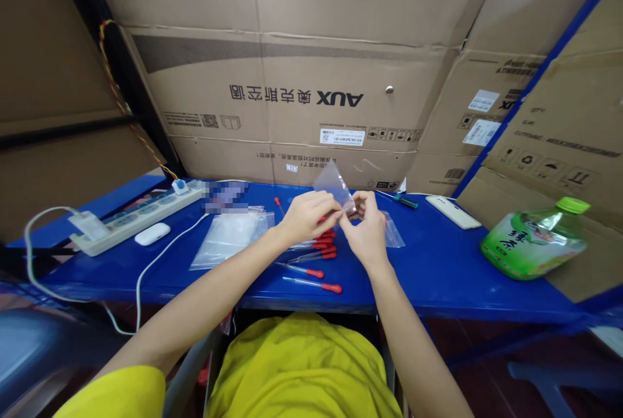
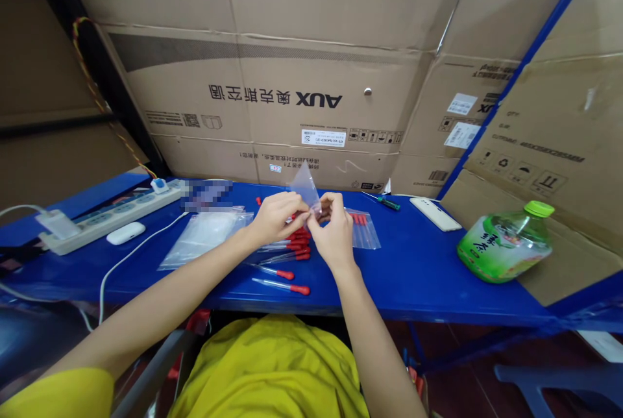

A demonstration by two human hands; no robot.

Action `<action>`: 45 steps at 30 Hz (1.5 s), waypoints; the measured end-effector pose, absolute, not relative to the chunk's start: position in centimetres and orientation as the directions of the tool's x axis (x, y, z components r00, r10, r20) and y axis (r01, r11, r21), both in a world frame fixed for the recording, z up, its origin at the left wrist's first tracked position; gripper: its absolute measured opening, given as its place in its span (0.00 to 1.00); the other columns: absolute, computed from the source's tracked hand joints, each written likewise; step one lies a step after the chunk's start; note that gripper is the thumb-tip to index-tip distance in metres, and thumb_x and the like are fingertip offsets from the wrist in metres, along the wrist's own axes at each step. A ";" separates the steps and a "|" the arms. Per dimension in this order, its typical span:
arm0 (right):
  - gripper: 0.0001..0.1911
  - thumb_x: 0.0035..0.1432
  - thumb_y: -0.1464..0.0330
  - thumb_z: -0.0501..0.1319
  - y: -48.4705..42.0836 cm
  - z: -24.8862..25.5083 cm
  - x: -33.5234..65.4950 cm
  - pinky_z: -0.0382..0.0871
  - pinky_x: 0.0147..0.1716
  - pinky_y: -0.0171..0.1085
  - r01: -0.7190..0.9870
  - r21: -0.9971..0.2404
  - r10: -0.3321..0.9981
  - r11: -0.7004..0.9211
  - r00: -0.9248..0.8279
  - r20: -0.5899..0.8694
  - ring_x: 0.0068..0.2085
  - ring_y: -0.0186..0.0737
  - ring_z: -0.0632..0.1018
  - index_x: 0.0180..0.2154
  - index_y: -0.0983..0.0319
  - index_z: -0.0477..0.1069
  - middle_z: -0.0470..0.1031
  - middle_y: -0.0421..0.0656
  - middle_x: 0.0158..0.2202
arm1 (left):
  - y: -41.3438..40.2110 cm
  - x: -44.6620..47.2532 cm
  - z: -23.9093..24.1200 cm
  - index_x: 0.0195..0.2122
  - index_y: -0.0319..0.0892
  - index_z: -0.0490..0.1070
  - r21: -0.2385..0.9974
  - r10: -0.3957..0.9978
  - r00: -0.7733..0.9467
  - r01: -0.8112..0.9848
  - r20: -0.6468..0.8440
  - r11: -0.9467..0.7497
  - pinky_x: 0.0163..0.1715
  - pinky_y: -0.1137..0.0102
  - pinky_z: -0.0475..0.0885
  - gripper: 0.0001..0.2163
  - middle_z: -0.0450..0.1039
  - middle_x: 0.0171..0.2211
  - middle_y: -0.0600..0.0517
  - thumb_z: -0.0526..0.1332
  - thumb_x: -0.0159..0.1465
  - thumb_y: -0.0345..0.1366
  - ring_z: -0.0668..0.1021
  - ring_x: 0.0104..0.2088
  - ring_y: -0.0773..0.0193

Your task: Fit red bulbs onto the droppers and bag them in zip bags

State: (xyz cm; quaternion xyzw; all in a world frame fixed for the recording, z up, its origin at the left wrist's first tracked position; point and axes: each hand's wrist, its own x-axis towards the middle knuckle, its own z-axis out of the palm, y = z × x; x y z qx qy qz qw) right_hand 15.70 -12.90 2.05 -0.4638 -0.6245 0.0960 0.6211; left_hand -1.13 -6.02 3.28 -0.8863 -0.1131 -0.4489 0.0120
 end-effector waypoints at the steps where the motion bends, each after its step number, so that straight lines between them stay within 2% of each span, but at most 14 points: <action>1: 0.12 0.58 0.66 0.65 -13.0 2.1 15.6 0.75 0.37 0.38 0.485 -0.684 0.689 0.545 0.207 0.695 0.35 0.41 0.80 0.43 0.57 0.66 0.77 0.40 0.36 | -6.0 -1.1 3.3 0.37 0.44 0.74 0.032 0.161 0.582 0.225 0.797 -0.974 0.35 0.66 0.62 0.09 0.76 0.31 0.50 0.59 0.74 0.40 0.74 0.32 0.62; 6: 0.11 0.59 0.70 0.58 -12.9 2.0 16.0 0.76 0.41 0.41 0.480 -0.728 0.684 0.488 0.308 0.661 0.39 0.44 0.83 0.44 0.57 0.70 0.83 0.45 0.42 | -6.2 -1.3 3.4 0.34 0.46 0.75 0.068 0.181 0.597 0.207 0.781 -0.976 0.37 0.64 0.64 0.11 0.76 0.30 0.50 0.62 0.72 0.45 0.74 0.32 0.60; 8: 0.10 0.60 0.69 0.58 -12.7 2.0 16.1 0.77 0.37 0.40 0.318 -0.800 0.717 0.509 0.358 0.599 0.35 0.42 0.83 0.45 0.57 0.69 0.84 0.45 0.44 | -6.4 -1.2 3.3 0.35 0.46 0.75 0.174 0.252 0.538 0.193 0.804 -0.966 0.43 0.62 0.67 0.12 0.77 0.34 0.48 0.60 0.73 0.46 0.76 0.36 0.58; 12: 0.11 0.61 0.64 0.64 -12.4 2.1 16.2 0.77 0.30 0.36 -0.115 -0.833 0.808 0.541 0.345 0.477 0.29 0.38 0.83 0.45 0.56 0.67 0.85 0.43 0.42 | -6.0 -0.3 2.9 0.51 0.45 0.73 0.536 0.556 0.164 0.153 0.815 -0.830 0.53 0.59 0.71 0.15 0.75 0.51 0.43 0.62 0.72 0.49 0.76 0.51 0.54; 16: 0.14 0.56 0.62 0.71 -12.4 2.5 16.3 0.76 0.27 0.34 -0.289 -0.845 0.886 0.451 0.257 0.385 0.27 0.37 0.82 0.41 0.57 0.70 0.85 0.42 0.38 | -4.5 0.2 3.0 0.58 0.45 0.70 0.866 0.867 0.041 -0.082 0.497 -0.493 0.48 0.64 0.74 0.29 0.72 0.58 0.42 0.72 0.62 0.54 0.77 0.53 0.55; 19: 0.17 0.54 0.61 0.73 -12.4 2.6 16.5 0.76 0.27 0.34 -0.318 -0.848 0.901 0.424 0.246 0.358 0.27 0.37 0.82 0.41 0.57 0.71 0.85 0.41 0.37 | -3.8 -0.6 3.5 0.49 0.41 0.78 0.964 0.949 0.231 -0.205 0.214 -0.167 0.40 0.67 0.74 0.28 0.78 0.48 0.43 0.72 0.59 0.59 0.79 0.44 0.59; 22: 0.19 0.52 0.60 0.74 -12.3 2.5 16.6 0.76 0.27 0.35 -0.291 -0.867 0.907 0.404 0.252 0.338 0.27 0.38 0.82 0.42 0.57 0.71 0.84 0.41 0.37 | -3.8 -1.6 4.3 0.39 0.40 0.81 0.971 0.905 0.388 -0.221 0.173 -0.091 0.32 0.71 0.71 0.23 0.78 0.36 0.48 0.76 0.55 0.55 0.77 0.34 0.65; 27: 0.24 0.50 0.58 0.74 -12.0 2.0 16.4 0.78 0.28 0.39 -0.248 -0.907 0.922 0.340 0.279 0.269 0.26 0.40 0.81 0.46 0.57 0.71 0.84 0.41 0.36 | -4.3 -1.7 4.8 0.33 0.41 0.81 0.893 0.888 0.154 -0.201 0.434 -0.402 0.28 0.72 0.67 0.17 0.74 0.28 0.53 0.76 0.57 0.51 0.71 0.28 0.68; 30: 0.28 0.52 0.57 0.73 -11.9 1.8 16.7 0.78 0.30 0.38 -0.140 -0.911 0.886 0.388 0.330 0.326 0.31 0.41 0.83 0.52 0.57 0.71 0.84 0.45 0.44 | -4.2 -1.4 4.6 0.37 0.42 0.81 0.898 0.896 0.162 -0.235 0.414 -0.373 0.27 0.73 0.67 0.17 0.75 0.31 0.53 0.77 0.56 0.49 0.72 0.29 0.69; 33: 0.27 0.56 0.59 0.72 -12.1 1.9 17.2 0.78 0.34 0.37 0.129 -0.861 0.760 0.491 0.421 0.496 0.38 0.41 0.83 0.56 0.58 0.74 0.83 0.49 0.52 | -3.8 -1.5 4.3 0.42 0.41 0.82 0.912 0.919 0.189 -0.298 0.346 -0.282 0.29 0.74 0.69 0.18 0.78 0.34 0.52 0.78 0.54 0.43 0.75 0.31 0.68; 37: 0.13 0.65 0.58 0.65 -12.5 2.1 17.2 0.78 0.38 0.40 0.372 -0.769 0.644 0.520 0.420 0.639 0.38 0.43 0.83 0.46 0.58 0.81 0.85 0.46 0.43 | -3.3 -2.0 4.6 0.44 0.40 0.82 0.882 0.937 0.203 -0.439 0.283 -0.171 0.36 0.73 0.73 0.17 0.81 0.38 0.49 0.78 0.55 0.39 0.79 0.35 0.66; 39: 0.13 0.68 0.58 0.63 -12.7 2.1 16.9 0.78 0.40 0.41 0.434 -0.741 0.620 0.513 0.410 0.669 0.36 0.44 0.83 0.43 0.58 0.82 0.85 0.44 0.38 | -3.8 -2.2 5.1 0.46 0.40 0.81 0.846 0.937 0.242 -0.526 0.252 -0.091 0.40 0.71 0.76 0.17 0.81 0.41 0.47 0.76 0.59 0.43 0.81 0.38 0.64; 42: 0.11 0.68 0.60 0.62 -13.0 2.1 16.4 0.76 0.38 0.40 0.516 -0.700 0.585 0.494 0.398 0.707 0.33 0.42 0.82 0.42 0.58 0.81 0.84 0.42 0.35 | -5.9 -2.0 5.9 0.52 0.44 0.79 0.789 0.914 0.320 -0.615 0.251 -0.001 0.49 0.63 0.79 0.24 0.81 0.49 0.45 0.66 0.67 0.58 0.82 0.47 0.57; 45: 0.08 0.69 0.62 0.63 -13.2 2.0 15.9 0.74 0.36 0.38 0.588 -0.642 0.578 0.492 0.330 0.746 0.30 0.40 0.80 0.40 0.57 0.78 0.83 0.40 0.33 | -9.0 -1.1 5.8 0.56 0.50 0.73 0.763 0.907 0.344 -0.645 0.242 0.042 0.53 0.53 0.79 0.29 0.78 0.53 0.44 0.60 0.66 0.67 0.82 0.54 0.50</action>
